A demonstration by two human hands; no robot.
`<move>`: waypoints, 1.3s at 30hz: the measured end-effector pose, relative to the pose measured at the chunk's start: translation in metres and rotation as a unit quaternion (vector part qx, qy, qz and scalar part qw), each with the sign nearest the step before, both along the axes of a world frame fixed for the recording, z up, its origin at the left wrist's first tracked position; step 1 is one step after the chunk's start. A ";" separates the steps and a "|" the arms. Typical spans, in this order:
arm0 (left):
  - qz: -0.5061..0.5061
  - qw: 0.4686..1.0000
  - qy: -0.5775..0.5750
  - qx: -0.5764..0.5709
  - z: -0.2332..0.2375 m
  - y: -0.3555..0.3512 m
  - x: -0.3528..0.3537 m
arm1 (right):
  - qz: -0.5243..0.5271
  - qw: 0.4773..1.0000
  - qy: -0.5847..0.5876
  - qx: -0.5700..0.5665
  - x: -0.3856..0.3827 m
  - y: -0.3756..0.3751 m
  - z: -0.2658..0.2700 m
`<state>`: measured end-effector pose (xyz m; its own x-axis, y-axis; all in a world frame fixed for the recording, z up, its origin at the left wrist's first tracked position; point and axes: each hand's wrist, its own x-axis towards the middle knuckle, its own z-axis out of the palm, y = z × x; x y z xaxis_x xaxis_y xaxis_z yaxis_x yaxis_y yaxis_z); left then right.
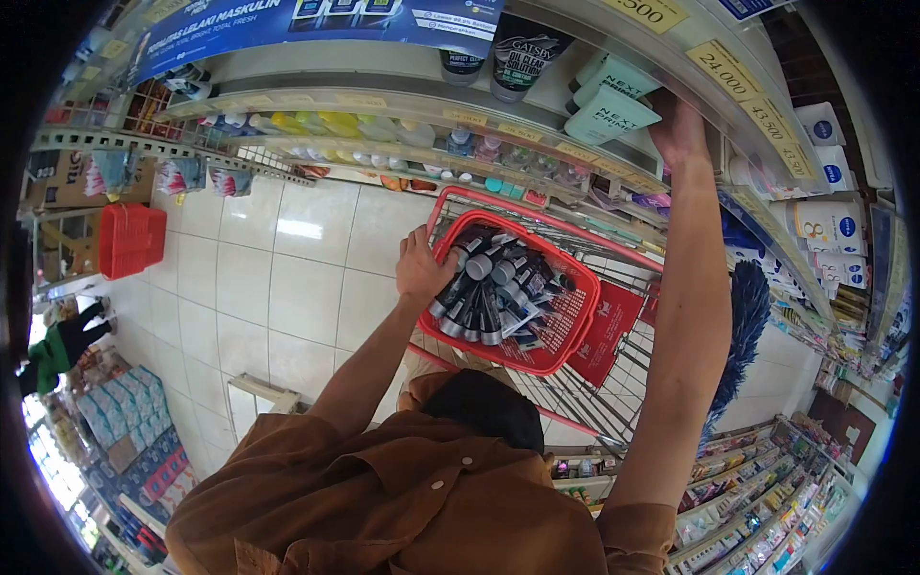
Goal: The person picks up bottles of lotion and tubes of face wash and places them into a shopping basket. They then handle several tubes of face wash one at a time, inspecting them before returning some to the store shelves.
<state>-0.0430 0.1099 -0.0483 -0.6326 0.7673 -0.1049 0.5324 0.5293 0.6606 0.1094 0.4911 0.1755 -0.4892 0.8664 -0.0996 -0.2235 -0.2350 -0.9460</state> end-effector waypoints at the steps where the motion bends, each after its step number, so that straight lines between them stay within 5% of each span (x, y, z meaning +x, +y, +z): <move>1: -0.002 1.000 0.001 -0.003 0.001 0.000 0.000 | 0.000 1.000 0.000 0.006 -0.003 -0.005 0.004; 10: -0.009 1.000 -0.001 -0.013 0.009 0.001 0.001 | -0.114 0.992 0.018 0.043 0.005 -0.054 0.021; 19: -0.008 0.996 0.062 0.063 -0.004 -0.004 0.002 | -0.085 0.971 -0.199 0.105 0.094 -0.229 -0.011; 22: 0.053 0.979 0.143 0.133 0.016 0.000 0.008 | -0.083 0.979 -0.181 -0.031 0.135 -0.294 -0.044; 25: -0.070 0.936 0.038 0.343 0.061 0.041 0.009 | -0.105 0.968 -0.214 -0.078 0.190 -0.338 -0.104; 27: -0.118 0.915 -0.022 0.386 0.130 0.075 0.015 | -0.137 0.955 -0.240 -0.108 0.215 -0.360 -0.128; 32: -0.146 0.915 0.003 0.377 0.174 0.173 0.003 | -0.146 0.947 -0.263 -0.109 0.258 -0.408 -0.189; 37: -0.221 0.897 -0.170 0.342 0.188 0.200 -0.005 | -0.135 0.950 -0.232 -0.159 0.264 -0.413 -0.196; 39: -0.226 0.917 -0.111 0.309 0.191 0.204 -0.007 | -0.132 0.949 -0.211 -0.194 0.264 -0.412 -0.192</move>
